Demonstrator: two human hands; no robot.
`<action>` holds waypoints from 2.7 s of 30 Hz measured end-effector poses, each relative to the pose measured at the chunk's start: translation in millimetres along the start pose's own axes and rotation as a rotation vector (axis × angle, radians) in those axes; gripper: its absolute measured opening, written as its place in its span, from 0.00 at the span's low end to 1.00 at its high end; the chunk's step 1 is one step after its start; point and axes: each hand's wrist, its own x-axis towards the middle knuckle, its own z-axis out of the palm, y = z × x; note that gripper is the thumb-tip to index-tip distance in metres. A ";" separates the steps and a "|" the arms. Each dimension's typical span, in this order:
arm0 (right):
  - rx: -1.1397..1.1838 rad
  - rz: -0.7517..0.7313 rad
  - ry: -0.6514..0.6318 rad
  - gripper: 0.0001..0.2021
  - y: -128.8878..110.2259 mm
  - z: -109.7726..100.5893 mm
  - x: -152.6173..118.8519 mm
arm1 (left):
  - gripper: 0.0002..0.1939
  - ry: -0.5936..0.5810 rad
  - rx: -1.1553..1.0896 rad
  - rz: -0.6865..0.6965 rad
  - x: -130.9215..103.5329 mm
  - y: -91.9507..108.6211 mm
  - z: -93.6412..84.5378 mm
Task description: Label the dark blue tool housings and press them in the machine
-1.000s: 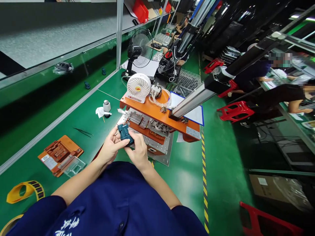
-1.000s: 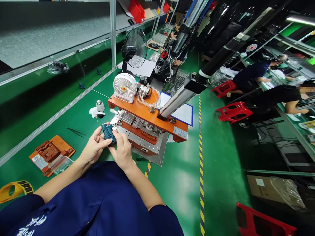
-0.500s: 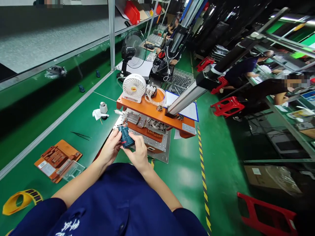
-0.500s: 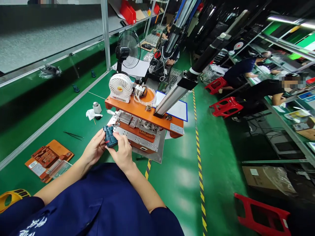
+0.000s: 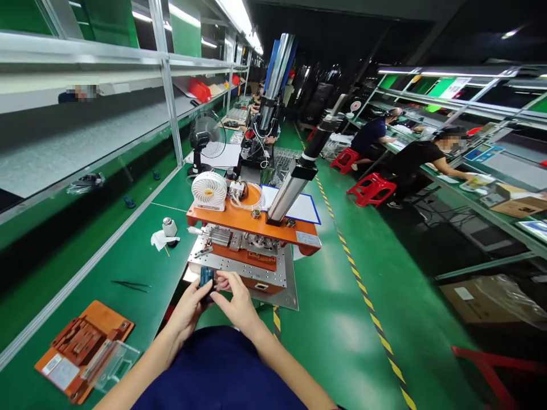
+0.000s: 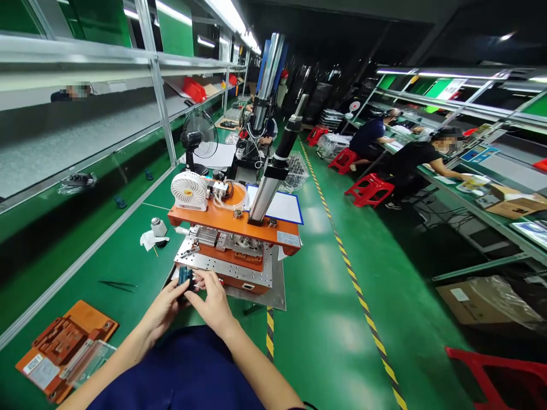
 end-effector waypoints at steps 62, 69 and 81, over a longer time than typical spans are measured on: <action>0.719 0.674 0.011 0.21 91.8 -34.1 -51.3 | 0.25 -0.170 1.073 0.247 26.4 -78.7 5.0; 0.715 0.707 0.003 0.24 94.1 -33.3 -46.6 | 0.29 -0.171 1.128 0.230 33.2 -83.3 -3.8; 0.728 0.707 -0.023 0.25 97.4 -31.7 -39.4 | 0.30 -0.169 1.186 0.221 38.6 -80.3 -10.2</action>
